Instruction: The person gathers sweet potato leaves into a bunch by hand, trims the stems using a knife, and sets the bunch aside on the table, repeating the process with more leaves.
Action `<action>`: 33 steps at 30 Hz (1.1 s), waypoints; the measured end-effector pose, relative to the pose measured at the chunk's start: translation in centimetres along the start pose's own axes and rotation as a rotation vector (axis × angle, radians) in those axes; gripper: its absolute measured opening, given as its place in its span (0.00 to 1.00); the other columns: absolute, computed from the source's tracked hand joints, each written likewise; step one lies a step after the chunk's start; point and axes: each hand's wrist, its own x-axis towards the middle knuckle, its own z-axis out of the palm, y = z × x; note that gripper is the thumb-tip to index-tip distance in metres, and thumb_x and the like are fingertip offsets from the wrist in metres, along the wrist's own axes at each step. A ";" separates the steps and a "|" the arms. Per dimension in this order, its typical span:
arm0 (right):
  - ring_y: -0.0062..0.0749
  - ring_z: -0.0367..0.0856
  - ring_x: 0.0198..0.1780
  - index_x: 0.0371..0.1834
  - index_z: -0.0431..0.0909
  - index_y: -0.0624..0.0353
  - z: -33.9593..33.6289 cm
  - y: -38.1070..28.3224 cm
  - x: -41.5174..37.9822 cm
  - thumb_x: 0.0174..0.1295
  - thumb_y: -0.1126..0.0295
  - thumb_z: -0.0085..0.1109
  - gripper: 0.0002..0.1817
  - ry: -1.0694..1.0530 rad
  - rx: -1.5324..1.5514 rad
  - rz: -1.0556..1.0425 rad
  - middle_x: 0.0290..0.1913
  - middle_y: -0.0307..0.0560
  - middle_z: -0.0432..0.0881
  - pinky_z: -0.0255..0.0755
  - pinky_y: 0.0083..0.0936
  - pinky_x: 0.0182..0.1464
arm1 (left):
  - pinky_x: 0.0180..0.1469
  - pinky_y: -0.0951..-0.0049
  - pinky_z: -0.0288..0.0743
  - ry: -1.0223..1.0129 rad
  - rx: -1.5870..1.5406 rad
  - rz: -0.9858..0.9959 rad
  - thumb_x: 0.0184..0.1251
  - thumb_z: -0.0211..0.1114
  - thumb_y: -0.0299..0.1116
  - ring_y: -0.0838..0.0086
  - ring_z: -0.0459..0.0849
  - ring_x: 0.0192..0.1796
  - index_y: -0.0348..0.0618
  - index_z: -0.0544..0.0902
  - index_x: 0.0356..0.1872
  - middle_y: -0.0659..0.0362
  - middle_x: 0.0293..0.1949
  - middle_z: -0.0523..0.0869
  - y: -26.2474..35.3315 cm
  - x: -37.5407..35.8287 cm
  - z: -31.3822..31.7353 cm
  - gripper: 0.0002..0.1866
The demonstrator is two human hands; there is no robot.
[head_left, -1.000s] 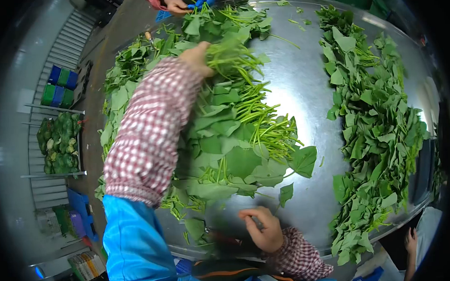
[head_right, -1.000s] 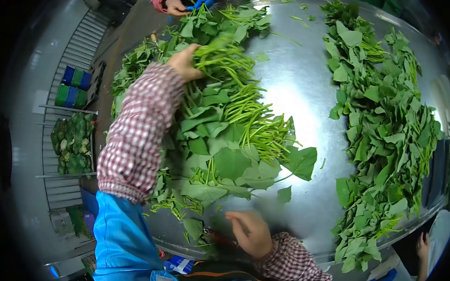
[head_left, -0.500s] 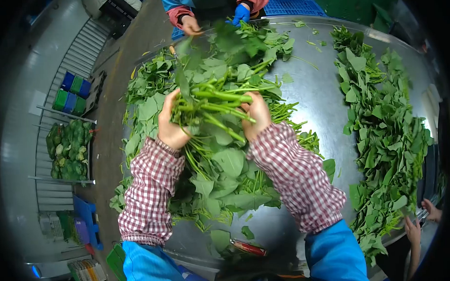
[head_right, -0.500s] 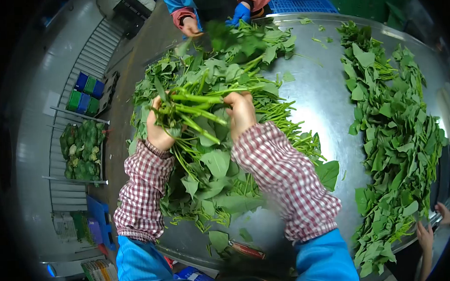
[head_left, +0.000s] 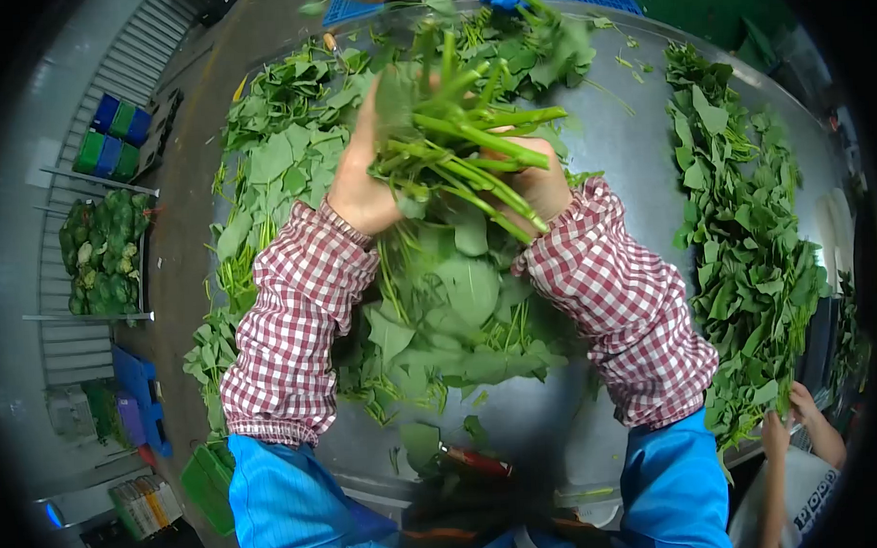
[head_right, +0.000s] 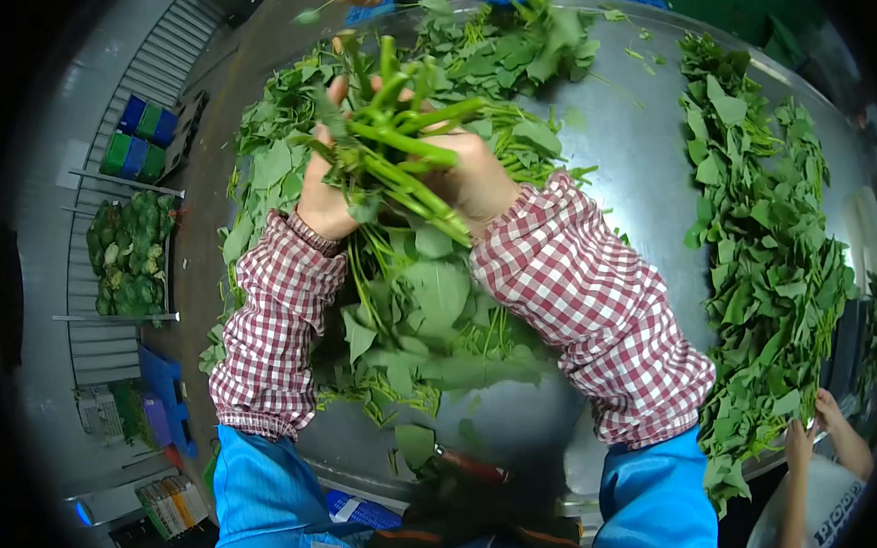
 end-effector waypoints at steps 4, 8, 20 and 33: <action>0.34 0.65 0.58 0.64 0.52 0.65 6.1 0.1 -0.6 0.43 0.81 0.48 0.38 -0.093 -0.352 -0.065 0.60 0.53 0.62 0.61 0.25 0.57 | 0.59 0.54 0.65 0.059 0.271 0.176 0.67 0.48 0.44 0.58 0.67 0.60 0.52 0.53 0.64 0.52 0.62 0.62 3.4 -3.5 3.2 0.27; 0.39 0.44 0.70 0.65 0.45 0.72 11.1 -0.7 -0.6 0.39 0.82 0.46 0.42 -0.437 -0.381 -0.016 0.67 0.58 0.49 0.40 0.28 0.69 | 0.50 0.70 0.74 0.070 1.563 0.536 0.48 0.67 0.21 0.70 0.75 0.51 0.44 0.65 0.58 0.58 0.53 0.73 7.2 -8.4 7.4 0.33; 0.34 0.50 0.68 0.67 0.46 0.60 16.5 10.7 -10.3 0.49 0.80 0.49 0.39 -0.278 -0.975 -0.133 0.65 0.53 0.56 0.41 0.27 0.68 | 0.53 0.68 0.71 0.237 0.778 0.127 0.57 0.59 0.32 0.67 0.74 0.52 0.37 0.68 0.54 0.54 0.50 0.75 3.6 -26.0 9.3 0.23; 0.49 0.69 0.45 0.55 0.66 0.54 1.4 27.1 -29.6 0.42 0.72 0.58 0.30 0.162 -1.980 0.539 0.43 0.57 0.69 0.66 0.38 0.46 | 0.57 0.69 0.67 0.215 0.755 -0.839 0.56 0.62 0.27 0.68 0.73 0.55 0.37 0.66 0.58 0.53 0.55 0.73 2.1 -38.1 9.1 0.26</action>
